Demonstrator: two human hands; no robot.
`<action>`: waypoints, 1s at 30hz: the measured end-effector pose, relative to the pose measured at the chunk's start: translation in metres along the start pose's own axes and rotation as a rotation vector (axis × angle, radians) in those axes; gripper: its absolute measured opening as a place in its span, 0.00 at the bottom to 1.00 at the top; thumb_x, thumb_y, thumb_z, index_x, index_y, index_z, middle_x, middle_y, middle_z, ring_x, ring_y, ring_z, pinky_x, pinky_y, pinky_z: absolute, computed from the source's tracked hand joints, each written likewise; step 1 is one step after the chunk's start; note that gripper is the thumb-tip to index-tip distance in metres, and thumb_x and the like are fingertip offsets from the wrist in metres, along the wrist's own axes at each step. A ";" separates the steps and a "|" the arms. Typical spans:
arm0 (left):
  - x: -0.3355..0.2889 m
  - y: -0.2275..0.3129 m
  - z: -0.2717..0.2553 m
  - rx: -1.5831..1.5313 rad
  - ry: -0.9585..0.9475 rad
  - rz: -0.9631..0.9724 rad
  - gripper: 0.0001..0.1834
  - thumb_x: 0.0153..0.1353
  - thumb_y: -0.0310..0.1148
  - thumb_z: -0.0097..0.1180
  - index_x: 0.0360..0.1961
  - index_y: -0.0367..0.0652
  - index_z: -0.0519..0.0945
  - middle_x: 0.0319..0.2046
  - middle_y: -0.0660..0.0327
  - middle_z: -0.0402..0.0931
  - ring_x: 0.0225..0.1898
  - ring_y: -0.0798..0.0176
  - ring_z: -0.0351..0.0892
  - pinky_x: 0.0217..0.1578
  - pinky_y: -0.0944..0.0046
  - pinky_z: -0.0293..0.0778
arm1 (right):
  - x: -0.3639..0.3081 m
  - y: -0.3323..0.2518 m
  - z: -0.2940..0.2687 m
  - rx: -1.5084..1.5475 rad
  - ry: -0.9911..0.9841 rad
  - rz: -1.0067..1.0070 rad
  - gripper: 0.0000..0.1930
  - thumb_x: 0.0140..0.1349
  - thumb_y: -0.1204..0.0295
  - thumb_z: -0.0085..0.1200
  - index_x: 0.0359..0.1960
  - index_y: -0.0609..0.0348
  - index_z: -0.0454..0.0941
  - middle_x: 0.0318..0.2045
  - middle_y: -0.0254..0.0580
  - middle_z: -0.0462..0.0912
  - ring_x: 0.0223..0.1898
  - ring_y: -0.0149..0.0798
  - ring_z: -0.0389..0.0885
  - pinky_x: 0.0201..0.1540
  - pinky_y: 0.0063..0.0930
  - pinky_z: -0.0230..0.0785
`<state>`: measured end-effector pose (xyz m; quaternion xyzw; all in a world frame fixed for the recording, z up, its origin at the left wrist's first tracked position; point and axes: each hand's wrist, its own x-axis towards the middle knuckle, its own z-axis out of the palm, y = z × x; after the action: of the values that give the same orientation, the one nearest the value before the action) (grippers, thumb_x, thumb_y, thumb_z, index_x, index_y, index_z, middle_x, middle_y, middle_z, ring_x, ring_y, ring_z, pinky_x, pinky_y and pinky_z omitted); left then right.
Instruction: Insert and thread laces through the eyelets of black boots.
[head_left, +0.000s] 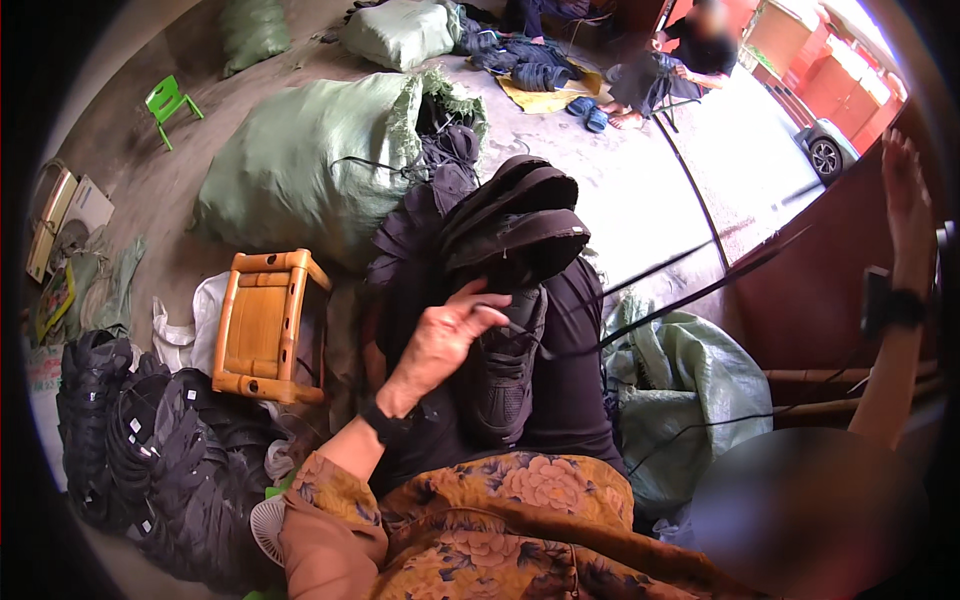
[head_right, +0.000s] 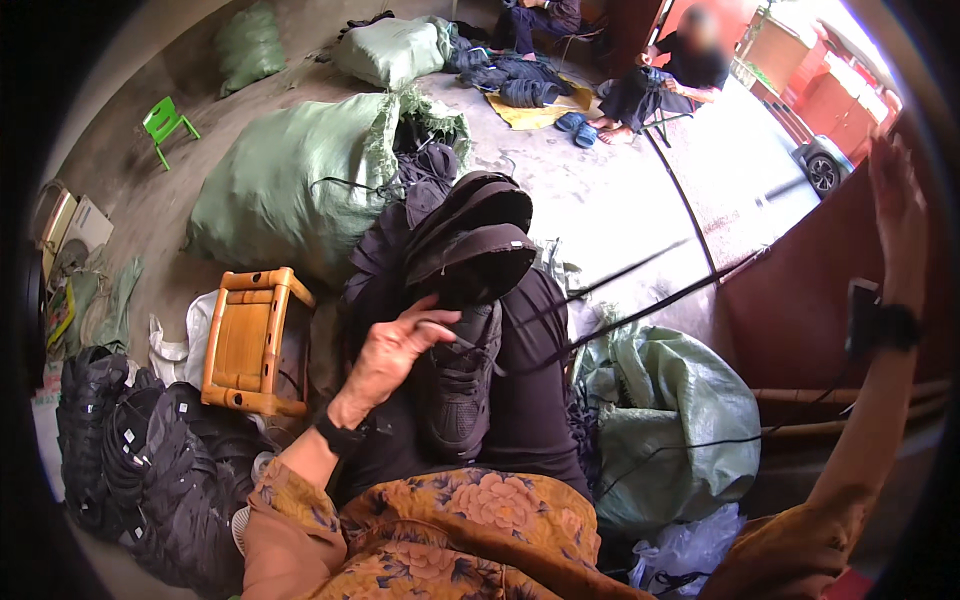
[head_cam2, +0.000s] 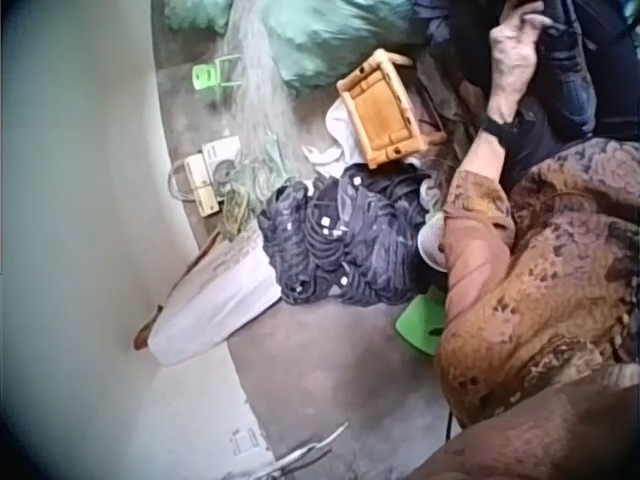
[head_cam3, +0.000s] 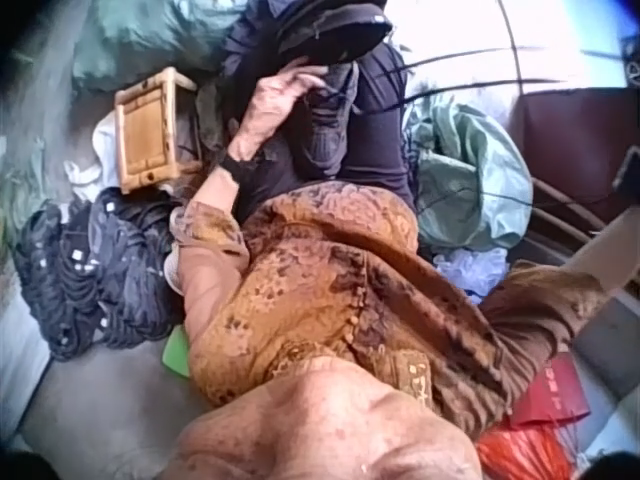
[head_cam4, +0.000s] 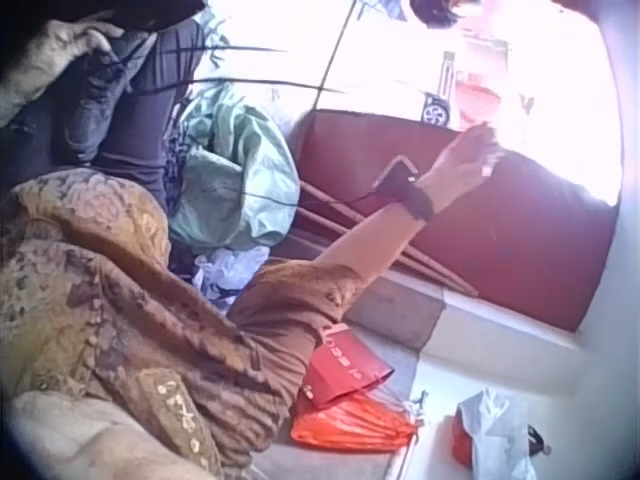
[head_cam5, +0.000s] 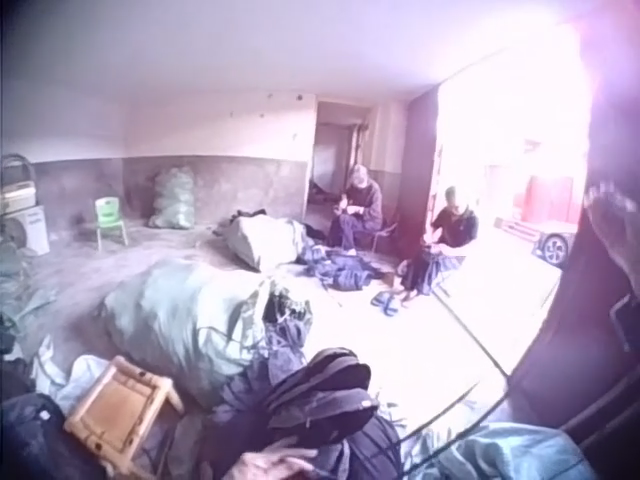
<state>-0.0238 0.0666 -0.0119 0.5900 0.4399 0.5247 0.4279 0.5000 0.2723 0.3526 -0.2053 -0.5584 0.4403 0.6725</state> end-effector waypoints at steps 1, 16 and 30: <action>-0.005 -0.006 -0.009 -0.238 0.045 -0.070 0.14 0.70 0.36 0.52 0.39 0.37 0.84 0.51 0.58 0.80 0.64 0.55 0.67 0.64 0.59 0.61 | -0.013 0.017 -0.036 -0.025 0.118 0.016 0.19 0.75 0.69 0.38 0.62 0.68 0.64 0.63 0.50 0.66 0.63 0.41 0.67 0.67 0.33 0.62; -0.065 -0.044 -0.269 -1.016 0.601 -0.031 0.05 0.66 0.33 0.54 0.36 0.45 0.76 0.30 0.67 0.74 0.42 0.63 0.77 0.51 0.50 0.70 | -0.298 0.302 0.004 -0.427 0.173 0.472 0.10 0.66 0.71 0.57 0.45 0.63 0.81 0.27 0.33 0.81 0.25 0.24 0.74 0.29 0.19 0.68; -0.251 -0.061 -0.352 -0.304 1.266 -0.288 0.11 0.70 0.40 0.54 0.42 0.43 0.77 0.26 0.69 0.74 0.14 0.81 0.55 0.12 0.77 0.50 | -0.348 0.302 0.195 -0.787 -0.549 0.553 0.08 0.64 0.70 0.57 0.33 0.63 0.79 0.20 0.44 0.83 0.24 0.40 0.84 0.28 0.29 0.73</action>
<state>-0.3939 -0.1464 -0.1027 0.0367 0.6017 0.7637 0.2311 0.2130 0.1041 -0.0207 -0.4577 -0.7609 0.3961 0.2339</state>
